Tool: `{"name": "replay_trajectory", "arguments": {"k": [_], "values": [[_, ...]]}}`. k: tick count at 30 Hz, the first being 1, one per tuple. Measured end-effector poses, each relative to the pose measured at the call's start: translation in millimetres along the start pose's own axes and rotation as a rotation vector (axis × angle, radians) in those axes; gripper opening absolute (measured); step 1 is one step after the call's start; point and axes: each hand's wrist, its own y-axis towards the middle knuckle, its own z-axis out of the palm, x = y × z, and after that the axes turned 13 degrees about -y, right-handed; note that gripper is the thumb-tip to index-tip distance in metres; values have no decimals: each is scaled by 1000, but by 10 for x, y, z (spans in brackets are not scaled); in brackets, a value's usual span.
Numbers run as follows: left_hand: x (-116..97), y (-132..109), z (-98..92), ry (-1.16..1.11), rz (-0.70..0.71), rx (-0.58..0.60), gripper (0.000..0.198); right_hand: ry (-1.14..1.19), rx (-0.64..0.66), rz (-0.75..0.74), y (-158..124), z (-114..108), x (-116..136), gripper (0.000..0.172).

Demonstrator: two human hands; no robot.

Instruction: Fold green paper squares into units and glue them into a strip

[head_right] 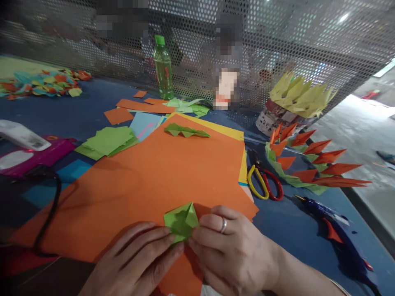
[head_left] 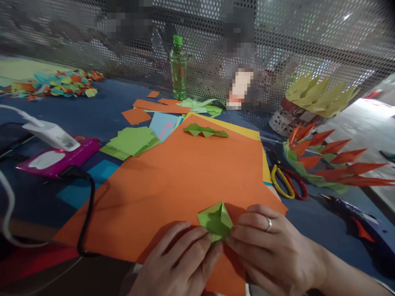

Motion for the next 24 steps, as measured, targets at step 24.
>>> {"name": "replay_trajectory", "arguments": {"k": [24], "values": [[103,-30,-25,-24,152,-216,47,-102,-48,58,-23,84,63,17]]}}
